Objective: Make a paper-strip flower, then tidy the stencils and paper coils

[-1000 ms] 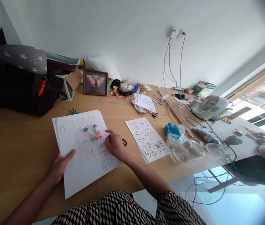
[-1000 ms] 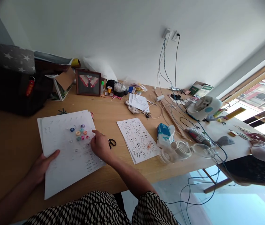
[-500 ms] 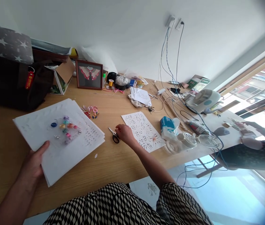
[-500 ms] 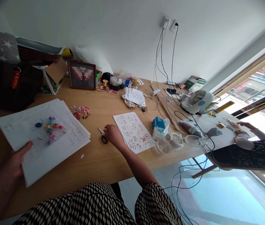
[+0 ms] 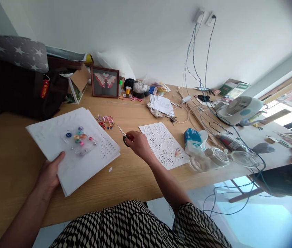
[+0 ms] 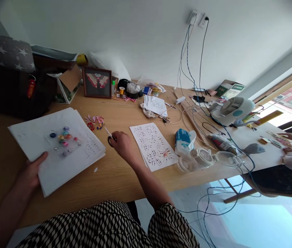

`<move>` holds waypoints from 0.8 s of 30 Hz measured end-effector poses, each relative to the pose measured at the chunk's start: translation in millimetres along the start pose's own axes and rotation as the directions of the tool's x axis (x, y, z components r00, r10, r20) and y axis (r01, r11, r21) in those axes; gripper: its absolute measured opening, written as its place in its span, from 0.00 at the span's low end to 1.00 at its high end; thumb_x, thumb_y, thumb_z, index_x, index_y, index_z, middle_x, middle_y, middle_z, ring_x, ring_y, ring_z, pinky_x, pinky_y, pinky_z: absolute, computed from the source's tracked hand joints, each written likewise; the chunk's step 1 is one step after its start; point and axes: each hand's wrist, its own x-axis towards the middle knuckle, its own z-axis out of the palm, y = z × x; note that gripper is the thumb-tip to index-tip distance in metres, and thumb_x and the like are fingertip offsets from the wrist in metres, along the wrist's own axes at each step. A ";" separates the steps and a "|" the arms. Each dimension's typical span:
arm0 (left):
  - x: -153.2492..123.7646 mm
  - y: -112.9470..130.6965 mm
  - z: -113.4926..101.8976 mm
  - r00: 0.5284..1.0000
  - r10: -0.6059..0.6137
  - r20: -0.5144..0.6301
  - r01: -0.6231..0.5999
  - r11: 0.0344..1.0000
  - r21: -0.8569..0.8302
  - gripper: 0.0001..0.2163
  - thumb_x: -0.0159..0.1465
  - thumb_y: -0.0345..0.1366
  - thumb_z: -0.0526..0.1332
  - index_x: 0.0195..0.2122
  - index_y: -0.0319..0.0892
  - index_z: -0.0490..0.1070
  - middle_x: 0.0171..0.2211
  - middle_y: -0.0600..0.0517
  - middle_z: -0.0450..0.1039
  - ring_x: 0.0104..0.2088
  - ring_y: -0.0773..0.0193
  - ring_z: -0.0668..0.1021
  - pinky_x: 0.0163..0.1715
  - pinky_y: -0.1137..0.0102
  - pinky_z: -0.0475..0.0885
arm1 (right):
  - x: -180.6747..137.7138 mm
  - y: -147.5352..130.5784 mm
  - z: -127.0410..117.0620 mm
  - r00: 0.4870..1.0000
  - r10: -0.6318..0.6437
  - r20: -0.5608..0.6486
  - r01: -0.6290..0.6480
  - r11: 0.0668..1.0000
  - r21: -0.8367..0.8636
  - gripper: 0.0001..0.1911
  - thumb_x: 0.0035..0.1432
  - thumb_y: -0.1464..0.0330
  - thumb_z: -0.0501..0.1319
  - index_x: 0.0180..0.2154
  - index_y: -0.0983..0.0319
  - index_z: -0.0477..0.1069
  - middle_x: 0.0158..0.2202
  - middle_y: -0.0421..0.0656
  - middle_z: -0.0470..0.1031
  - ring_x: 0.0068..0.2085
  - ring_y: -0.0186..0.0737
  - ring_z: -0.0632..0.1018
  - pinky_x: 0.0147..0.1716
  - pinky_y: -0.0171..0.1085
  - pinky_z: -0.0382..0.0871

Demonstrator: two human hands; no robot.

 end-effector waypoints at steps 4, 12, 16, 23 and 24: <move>-12.8 -9.3 7.9 0.993 -0.045 0.113 0.038 0.997 0.061 0.14 0.57 0.19 0.60 0.43 0.36 0.75 0.27 0.51 0.79 0.25 0.65 0.80 0.36 0.69 0.79 | 10.5 -57.8 5.2 0.966 -0.255 0.047 0.251 0.965 0.080 0.06 0.59 0.68 0.60 0.37 0.61 0.74 0.33 0.42 0.76 0.33 0.36 0.74 0.32 0.33 0.62; -17.6 -7.6 10.7 0.988 -0.071 0.134 0.061 0.995 0.074 0.14 0.60 0.20 0.59 0.46 0.33 0.74 0.28 0.49 0.79 0.32 0.62 0.81 0.39 0.70 0.78 | 32.1 -93.1 38.3 0.925 -0.370 0.085 0.372 0.928 -0.006 0.11 0.65 0.67 0.56 0.45 0.66 0.73 0.41 0.50 0.75 0.39 0.42 0.75 0.39 0.37 0.67; -9.2 3.3 5.8 1.000 -0.021 -0.009 0.022 0.999 0.025 0.15 0.60 0.20 0.58 0.48 0.34 0.73 0.31 0.52 0.80 0.29 0.68 0.78 0.38 0.74 0.77 | 32.9 -51.9 17.4 0.965 -0.228 -0.130 0.236 0.970 0.057 0.11 0.65 0.71 0.54 0.46 0.65 0.73 0.43 0.48 0.74 0.39 0.38 0.74 0.40 0.36 0.66; 1.3 19.8 -5.4 0.979 0.150 -0.137 -0.159 0.985 -0.062 0.15 0.60 0.21 0.60 0.48 0.36 0.73 0.46 0.52 0.77 0.35 0.73 0.76 0.39 0.79 0.75 | -23.0 3.0 52.4 0.910 -0.316 0.266 0.308 0.949 0.074 0.08 0.61 0.73 0.59 0.34 0.63 0.77 0.34 0.44 0.76 0.36 0.37 0.73 0.39 0.34 0.65; 1.2 20.7 -6.0 0.976 0.159 -0.147 -0.169 0.984 -0.060 0.14 0.60 0.21 0.60 0.47 0.35 0.73 0.45 0.52 0.77 0.35 0.73 0.76 0.39 0.79 0.74 | -32.0 2.4 61.0 0.864 -0.383 0.327 0.369 0.923 0.108 0.06 0.61 0.72 0.60 0.35 0.62 0.77 0.35 0.44 0.76 0.38 0.37 0.73 0.40 0.34 0.65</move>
